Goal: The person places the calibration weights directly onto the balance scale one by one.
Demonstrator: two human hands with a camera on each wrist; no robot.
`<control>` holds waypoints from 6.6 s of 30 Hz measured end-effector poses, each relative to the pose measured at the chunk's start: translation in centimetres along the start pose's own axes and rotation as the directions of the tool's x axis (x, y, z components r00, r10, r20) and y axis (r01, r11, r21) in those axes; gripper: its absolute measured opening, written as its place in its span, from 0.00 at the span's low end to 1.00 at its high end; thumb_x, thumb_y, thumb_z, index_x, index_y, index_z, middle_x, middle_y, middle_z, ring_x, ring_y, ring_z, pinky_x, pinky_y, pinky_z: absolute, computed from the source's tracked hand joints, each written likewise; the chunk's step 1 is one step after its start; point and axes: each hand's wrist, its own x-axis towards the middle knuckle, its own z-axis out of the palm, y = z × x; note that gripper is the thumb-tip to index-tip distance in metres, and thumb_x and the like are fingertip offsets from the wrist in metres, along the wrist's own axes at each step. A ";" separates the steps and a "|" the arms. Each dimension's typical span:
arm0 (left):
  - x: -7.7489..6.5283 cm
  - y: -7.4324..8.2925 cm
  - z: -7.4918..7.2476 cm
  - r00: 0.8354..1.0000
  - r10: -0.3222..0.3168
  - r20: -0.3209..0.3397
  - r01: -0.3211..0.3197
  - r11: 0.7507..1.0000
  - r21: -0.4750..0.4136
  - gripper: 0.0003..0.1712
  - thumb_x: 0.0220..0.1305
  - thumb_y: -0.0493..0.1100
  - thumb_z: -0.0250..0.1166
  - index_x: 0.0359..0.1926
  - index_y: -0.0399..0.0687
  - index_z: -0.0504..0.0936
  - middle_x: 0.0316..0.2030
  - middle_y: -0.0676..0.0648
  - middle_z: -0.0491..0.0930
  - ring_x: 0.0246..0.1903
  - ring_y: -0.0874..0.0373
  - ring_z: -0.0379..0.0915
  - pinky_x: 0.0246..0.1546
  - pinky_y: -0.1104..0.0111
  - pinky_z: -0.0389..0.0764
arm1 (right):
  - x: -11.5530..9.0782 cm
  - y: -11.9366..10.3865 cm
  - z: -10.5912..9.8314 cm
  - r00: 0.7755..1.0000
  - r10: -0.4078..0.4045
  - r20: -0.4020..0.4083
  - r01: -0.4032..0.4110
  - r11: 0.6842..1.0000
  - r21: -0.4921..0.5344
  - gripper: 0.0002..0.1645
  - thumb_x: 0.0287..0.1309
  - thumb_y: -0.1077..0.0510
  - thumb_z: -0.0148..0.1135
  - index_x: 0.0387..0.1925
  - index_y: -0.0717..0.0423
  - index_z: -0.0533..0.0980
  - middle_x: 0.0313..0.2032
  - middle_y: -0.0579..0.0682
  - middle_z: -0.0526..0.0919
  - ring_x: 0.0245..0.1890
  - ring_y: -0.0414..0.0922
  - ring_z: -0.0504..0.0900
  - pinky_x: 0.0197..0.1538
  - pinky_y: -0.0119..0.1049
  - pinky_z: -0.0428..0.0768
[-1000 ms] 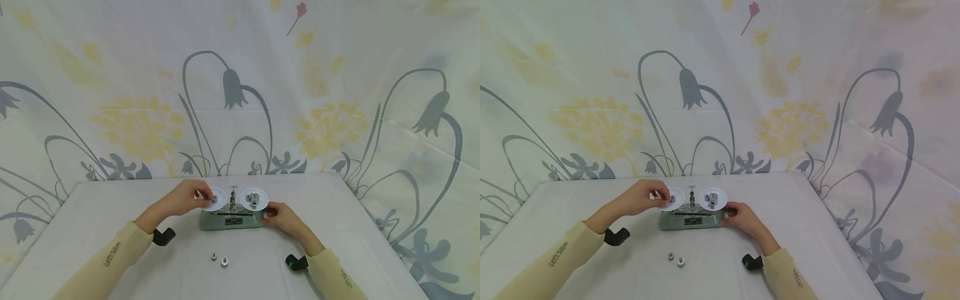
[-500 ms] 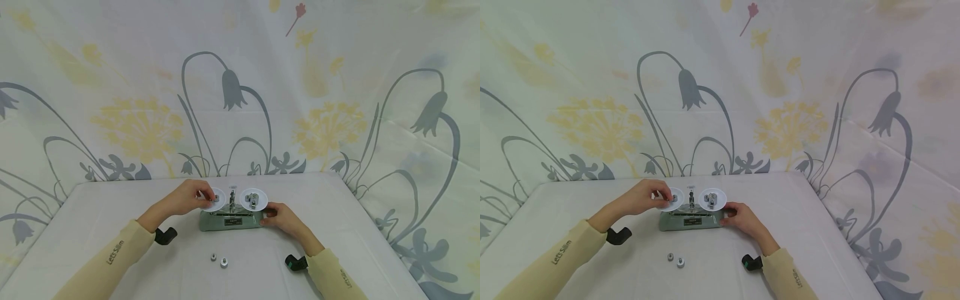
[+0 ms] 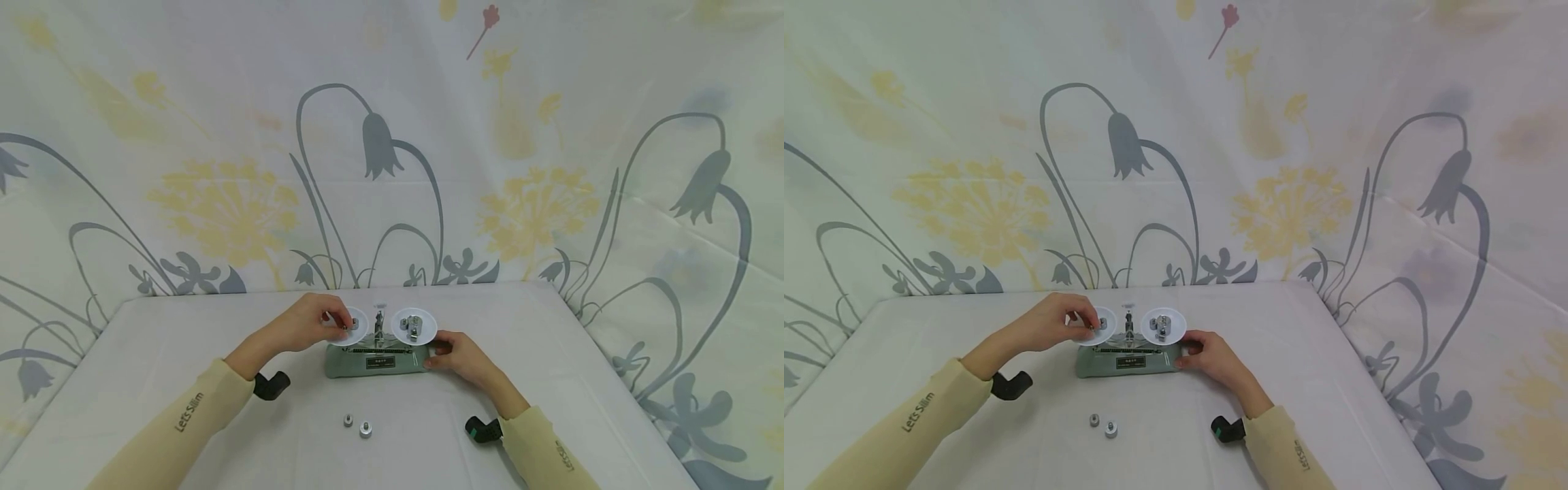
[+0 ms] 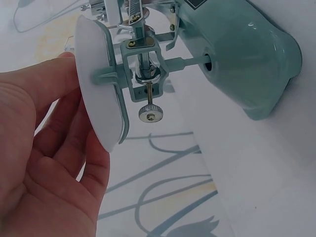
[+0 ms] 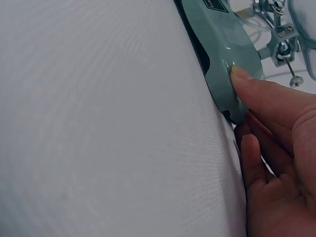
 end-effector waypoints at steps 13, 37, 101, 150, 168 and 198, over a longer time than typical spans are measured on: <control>-0.2 -0.1 -0.3 1.000 0.005 -0.011 -0.005 1.000 -0.003 0.07 0.59 0.35 0.72 0.38 0.49 0.85 0.36 0.57 0.82 0.39 0.60 0.76 0.43 0.58 0.77 | 0.1 0.2 0.0 1.000 -0.007 0.001 0.007 1.000 0.013 0.35 0.48 0.62 0.77 0.59 0.66 0.76 0.55 0.59 0.81 0.50 0.50 0.79 0.55 0.43 0.76; -5.7 -2.3 -1.9 0.984 -0.118 -0.132 0.115 0.993 -0.032 0.07 0.60 0.39 0.73 0.38 0.55 0.85 0.36 0.57 0.83 0.39 0.61 0.78 0.41 0.64 0.77 | 0.1 0.2 0.1 1.000 0.011 -0.007 -0.011 1.000 0.005 0.33 0.49 0.65 0.76 0.57 0.68 0.76 0.55 0.61 0.80 0.50 0.53 0.78 0.54 0.44 0.77; -6.9 -2.6 9.4 0.979 0.007 0.204 0.076 0.915 -0.396 0.11 0.55 0.34 0.74 0.41 0.46 0.87 0.39 0.52 0.84 0.41 0.59 0.79 0.47 0.68 0.79 | 0.0 -0.3 0.0 0.999 0.041 -0.008 -0.040 0.999 0.030 0.34 0.47 0.62 0.77 0.57 0.67 0.77 0.55 0.59 0.80 0.50 0.50 0.78 0.56 0.43 0.76; -7.4 -3.4 8.1 0.996 -0.074 0.045 0.083 0.965 -0.249 0.10 0.55 0.36 0.75 0.39 0.51 0.89 0.37 0.58 0.84 0.40 0.62 0.77 0.40 0.69 0.78 | -0.2 -0.4 0.1 0.999 0.029 -0.018 -0.028 0.999 0.017 0.35 0.47 0.63 0.77 0.58 0.69 0.76 0.56 0.62 0.80 0.51 0.52 0.79 0.56 0.44 0.77; -8.0 -3.5 5.6 0.993 -0.112 -0.019 0.106 0.974 -0.202 0.09 0.59 0.37 0.72 0.42 0.48 0.87 0.39 0.55 0.84 0.41 0.60 0.79 0.38 0.69 0.78 | 0.0 0.1 0.1 0.998 -0.047 -0.028 0.047 0.999 -0.011 0.34 0.46 0.58 0.78 0.56 0.67 0.78 0.52 0.58 0.83 0.48 0.47 0.81 0.52 0.40 0.79; -7.8 -1.8 -0.4 0.968 -0.157 -0.197 0.124 0.978 -0.169 0.10 0.62 0.40 0.71 0.45 0.50 0.86 0.41 0.54 0.85 0.42 0.60 0.81 0.41 0.66 0.79 | -1.1 -3.1 0.0 1.000 -0.030 0.004 0.030 1.000 -0.008 0.31 0.50 0.67 0.73 0.56 0.74 0.75 0.54 0.67 0.80 0.52 0.60 0.79 0.57 0.53 0.77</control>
